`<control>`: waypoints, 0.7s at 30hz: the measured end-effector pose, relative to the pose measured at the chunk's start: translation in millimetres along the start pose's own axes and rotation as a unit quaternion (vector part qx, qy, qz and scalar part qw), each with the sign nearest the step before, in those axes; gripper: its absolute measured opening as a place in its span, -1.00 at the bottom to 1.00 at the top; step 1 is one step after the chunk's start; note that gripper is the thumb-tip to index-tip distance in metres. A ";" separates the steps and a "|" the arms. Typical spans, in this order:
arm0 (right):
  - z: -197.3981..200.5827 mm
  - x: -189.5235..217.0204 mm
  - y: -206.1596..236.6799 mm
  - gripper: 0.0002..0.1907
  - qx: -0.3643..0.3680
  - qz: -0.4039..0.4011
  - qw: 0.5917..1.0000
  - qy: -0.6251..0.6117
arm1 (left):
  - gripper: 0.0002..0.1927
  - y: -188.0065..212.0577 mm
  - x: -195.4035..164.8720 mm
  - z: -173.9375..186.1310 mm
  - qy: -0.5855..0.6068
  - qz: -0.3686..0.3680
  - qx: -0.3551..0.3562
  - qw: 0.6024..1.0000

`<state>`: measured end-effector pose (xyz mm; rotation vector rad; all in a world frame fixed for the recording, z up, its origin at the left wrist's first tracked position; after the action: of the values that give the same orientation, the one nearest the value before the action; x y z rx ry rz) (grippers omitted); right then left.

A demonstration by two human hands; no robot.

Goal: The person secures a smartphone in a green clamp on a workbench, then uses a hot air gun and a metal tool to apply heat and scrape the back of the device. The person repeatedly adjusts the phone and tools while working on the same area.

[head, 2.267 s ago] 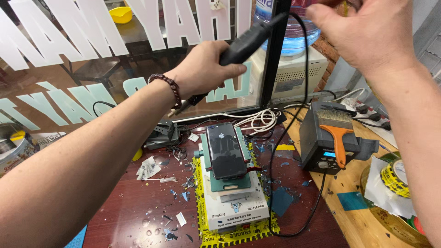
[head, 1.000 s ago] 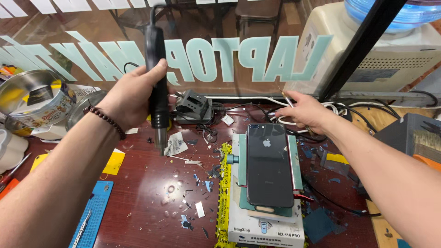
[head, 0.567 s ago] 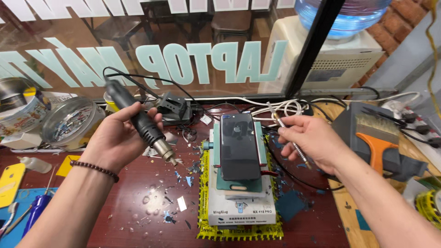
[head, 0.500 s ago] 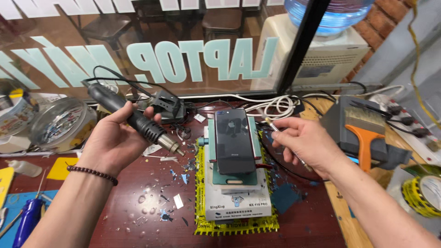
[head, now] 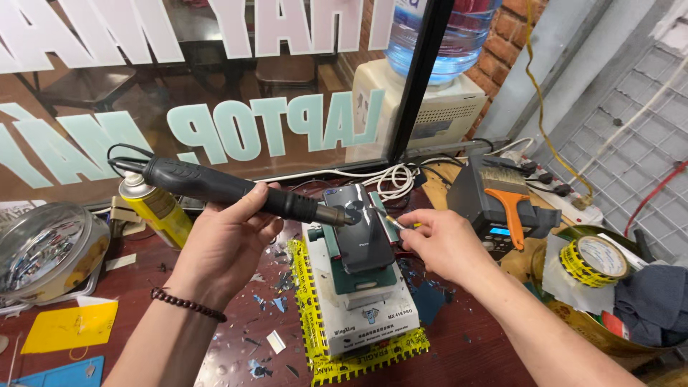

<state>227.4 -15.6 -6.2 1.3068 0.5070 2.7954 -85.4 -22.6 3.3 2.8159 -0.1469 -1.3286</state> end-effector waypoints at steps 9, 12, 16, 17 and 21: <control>4.7 10.6 -16.2 -0.68 0.034 -0.009 0.995 0.095 | -0.79 -45.9 3.3 -29.4 -0.078 -0.012 0.025 0.997; 9.3 17.7 -24.0 -0.66 0.047 0.005 0.990 0.135 | -0.75 -51.9 5.5 -31.8 -0.102 -0.019 0.016 0.994; 11.0 23.7 -29.8 -0.65 0.071 0.036 0.983 0.163 | -0.74 -51.7 12.2 -28.4 -0.116 -0.016 -0.008 0.993; 10.9 23.2 -30.7 -0.65 0.079 0.036 0.984 0.155 | -0.74 -51.3 12.8 -27.3 -0.118 -0.018 -0.014 0.993; 10.0 25.8 -34.5 -0.68 0.102 0.043 0.982 0.154 | -0.76 -52.4 15.0 -21.3 -0.117 -0.010 -0.035 0.992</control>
<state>213.9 23.8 8.8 0.9400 0.7851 3.1065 -55.6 27.8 2.1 2.6039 -0.0745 -1.6327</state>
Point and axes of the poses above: each hand's wrist, its own y-axis away from the middle knuckle, its own z-axis out of the back of the hand, x = y × z, the point moved 10 cm from there along -y, towards the middle knuckle, and after that the axes turned 9 degrees about x, right-handed, at the moved point
